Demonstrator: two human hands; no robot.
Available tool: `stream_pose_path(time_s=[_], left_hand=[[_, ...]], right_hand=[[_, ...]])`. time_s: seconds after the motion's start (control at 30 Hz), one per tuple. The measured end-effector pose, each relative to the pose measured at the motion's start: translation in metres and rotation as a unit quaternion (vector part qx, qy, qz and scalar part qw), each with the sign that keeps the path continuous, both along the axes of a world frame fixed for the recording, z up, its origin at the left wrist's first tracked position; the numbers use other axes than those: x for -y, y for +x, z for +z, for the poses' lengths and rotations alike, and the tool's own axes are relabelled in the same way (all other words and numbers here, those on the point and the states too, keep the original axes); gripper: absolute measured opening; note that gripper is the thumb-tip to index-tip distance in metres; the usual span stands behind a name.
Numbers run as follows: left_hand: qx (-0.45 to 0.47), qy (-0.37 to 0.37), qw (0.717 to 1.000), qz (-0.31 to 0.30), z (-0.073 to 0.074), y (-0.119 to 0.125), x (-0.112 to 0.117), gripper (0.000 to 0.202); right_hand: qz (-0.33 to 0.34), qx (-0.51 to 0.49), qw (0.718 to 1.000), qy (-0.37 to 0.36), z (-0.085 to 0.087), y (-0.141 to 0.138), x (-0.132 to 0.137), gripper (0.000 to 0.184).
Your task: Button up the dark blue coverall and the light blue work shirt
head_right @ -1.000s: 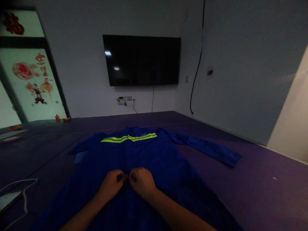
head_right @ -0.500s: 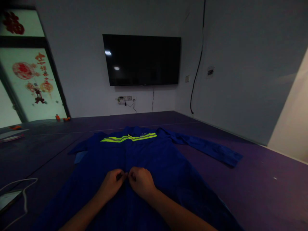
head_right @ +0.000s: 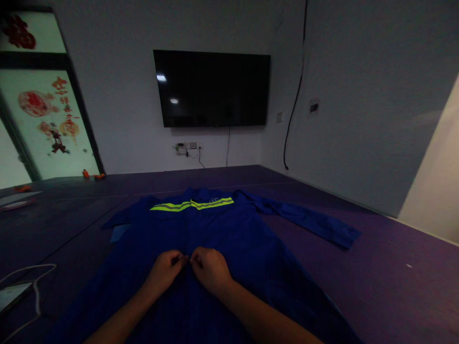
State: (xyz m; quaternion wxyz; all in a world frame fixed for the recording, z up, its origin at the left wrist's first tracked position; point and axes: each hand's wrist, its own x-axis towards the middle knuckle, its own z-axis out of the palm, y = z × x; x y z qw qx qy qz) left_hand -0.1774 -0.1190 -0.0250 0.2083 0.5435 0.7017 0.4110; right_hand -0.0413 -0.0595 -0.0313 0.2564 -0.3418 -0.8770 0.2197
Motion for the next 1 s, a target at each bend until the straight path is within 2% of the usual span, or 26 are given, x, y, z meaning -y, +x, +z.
stream_pose_path(time_s=[0.63,0.8,1.0], left_hand=[[0.046,-0.010,0.999,-0.004,-0.0028,-0.0023,-0.0014,0.025],[0.127,-0.077,0.989,-0.011,-0.0022,0.0024,0.0019,0.032],[0.208,-0.117,0.971,-0.032,-0.0010,0.0011,0.0060,0.041]], right_hand=[[0.001,0.000,1.000,-0.002,0.0002,0.0006,0.0000,0.014],[-0.002,-0.013,1.000,0.003,-0.0019,-0.0003,-0.0004,0.013],[0.003,-0.007,1.000,-0.001,-0.0023,-0.0002,-0.0007,0.014]])
